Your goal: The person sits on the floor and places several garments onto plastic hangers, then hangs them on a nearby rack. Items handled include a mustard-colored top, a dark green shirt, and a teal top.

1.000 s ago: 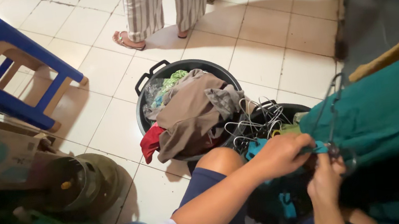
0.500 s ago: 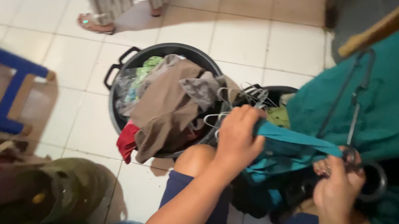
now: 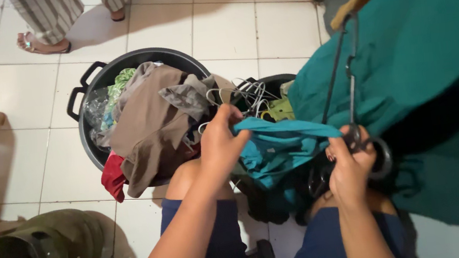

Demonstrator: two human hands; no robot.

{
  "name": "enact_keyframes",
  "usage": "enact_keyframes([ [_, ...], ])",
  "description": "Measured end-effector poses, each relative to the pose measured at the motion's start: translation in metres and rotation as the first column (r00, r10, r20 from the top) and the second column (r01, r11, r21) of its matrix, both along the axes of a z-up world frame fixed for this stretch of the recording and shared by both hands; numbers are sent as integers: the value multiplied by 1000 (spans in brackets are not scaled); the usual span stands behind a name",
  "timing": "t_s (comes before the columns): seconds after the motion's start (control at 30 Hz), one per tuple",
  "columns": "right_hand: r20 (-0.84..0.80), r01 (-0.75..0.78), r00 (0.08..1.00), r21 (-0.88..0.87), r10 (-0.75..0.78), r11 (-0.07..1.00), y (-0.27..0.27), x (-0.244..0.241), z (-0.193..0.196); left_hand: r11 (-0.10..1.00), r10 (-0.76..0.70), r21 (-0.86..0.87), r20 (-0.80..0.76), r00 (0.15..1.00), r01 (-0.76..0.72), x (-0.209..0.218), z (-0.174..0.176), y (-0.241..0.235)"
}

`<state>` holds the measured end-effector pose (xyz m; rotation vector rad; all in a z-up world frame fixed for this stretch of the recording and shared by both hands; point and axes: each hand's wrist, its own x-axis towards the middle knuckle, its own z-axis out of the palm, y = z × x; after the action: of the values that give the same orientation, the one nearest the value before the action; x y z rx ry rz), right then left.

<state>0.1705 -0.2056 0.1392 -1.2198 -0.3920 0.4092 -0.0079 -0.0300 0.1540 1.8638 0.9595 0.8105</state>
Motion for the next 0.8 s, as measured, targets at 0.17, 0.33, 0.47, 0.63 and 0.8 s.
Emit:
enact_keyframes([
  [0.17, 15, -34, 999, -81, 35, 996, -2, -2, -11, 862, -41, -390, 586, 809, 325, 0, -31, 5],
  [0.33, 129, -66, 988, -136, 84, 989, -9, -7, -19, 852, 12, -399, 664, 748, 340, -3, -40, 4],
  [0.47, 218, -75, 968, -228, 126, 971, -13, -11, -23, 871, -75, -363, 569, 819, 332, -7, -43, 4],
  [0.63, 342, -85, 919, -313, 195, 946, -32, -23, -23, 969, 3, -236, 307, 952, 73, -3, -57, 6],
  [0.8, 550, -70, 770, -431, 323, 900, -60, -48, -21, 980, 134, -183, 312, 941, -79, 2, -75, 18],
])
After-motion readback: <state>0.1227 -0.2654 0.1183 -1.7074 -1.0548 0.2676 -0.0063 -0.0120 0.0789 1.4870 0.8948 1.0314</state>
